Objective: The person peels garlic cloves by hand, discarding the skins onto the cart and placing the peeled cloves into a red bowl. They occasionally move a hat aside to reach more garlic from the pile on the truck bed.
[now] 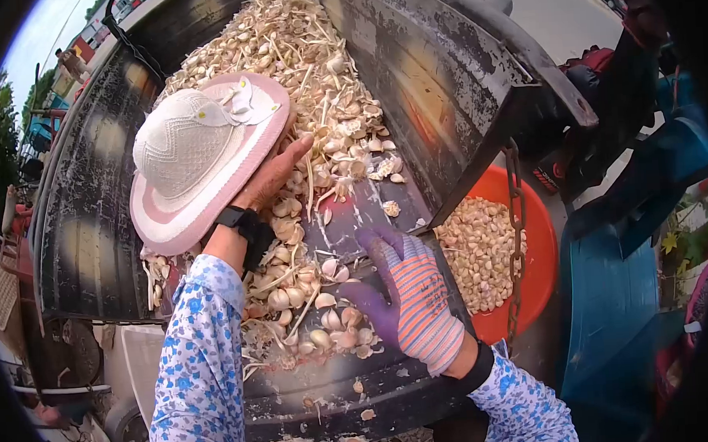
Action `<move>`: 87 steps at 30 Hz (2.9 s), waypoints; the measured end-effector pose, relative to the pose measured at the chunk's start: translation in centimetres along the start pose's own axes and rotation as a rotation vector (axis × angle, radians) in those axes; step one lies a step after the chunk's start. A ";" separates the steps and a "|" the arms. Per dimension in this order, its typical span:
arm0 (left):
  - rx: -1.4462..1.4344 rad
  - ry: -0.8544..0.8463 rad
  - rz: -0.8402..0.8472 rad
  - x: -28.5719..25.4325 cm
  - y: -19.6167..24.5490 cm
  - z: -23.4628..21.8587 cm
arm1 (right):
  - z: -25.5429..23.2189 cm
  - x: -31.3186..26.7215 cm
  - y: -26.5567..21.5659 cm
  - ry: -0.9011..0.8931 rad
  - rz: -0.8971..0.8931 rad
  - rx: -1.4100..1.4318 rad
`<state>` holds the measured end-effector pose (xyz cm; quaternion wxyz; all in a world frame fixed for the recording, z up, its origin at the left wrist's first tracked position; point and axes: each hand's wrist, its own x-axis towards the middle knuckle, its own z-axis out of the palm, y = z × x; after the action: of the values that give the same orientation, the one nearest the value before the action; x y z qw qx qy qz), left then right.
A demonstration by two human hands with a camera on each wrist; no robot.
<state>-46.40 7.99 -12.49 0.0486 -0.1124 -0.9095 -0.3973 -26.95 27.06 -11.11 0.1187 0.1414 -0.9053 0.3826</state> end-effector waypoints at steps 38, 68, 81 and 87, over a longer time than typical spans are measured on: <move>-1.014 0.456 -0.893 -8.7 -9.6 -14.3 | 3.7 0.7 -0.5 -0.151 0.357 0.432; 0.169 -0.087 0.008 -8.6 -9.6 -6.9 | 4.3 0.6 1.2 -0.131 0.373 0.443; 0.280 -0.314 0.229 -21.8 -2.3 -5.4 | 6.4 -5.1 -5.9 -0.408 -0.129 -0.207; 0.210 -0.321 0.187 -26.5 -0.2 -9.0 | 5.0 -8.4 -5.2 -0.134 0.152 0.231</move>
<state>-20.75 -3.18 -11.20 -0.0486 -0.2523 -0.9276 -0.2711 -17.88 21.33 -13.79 0.0117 0.1101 -0.8691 0.4821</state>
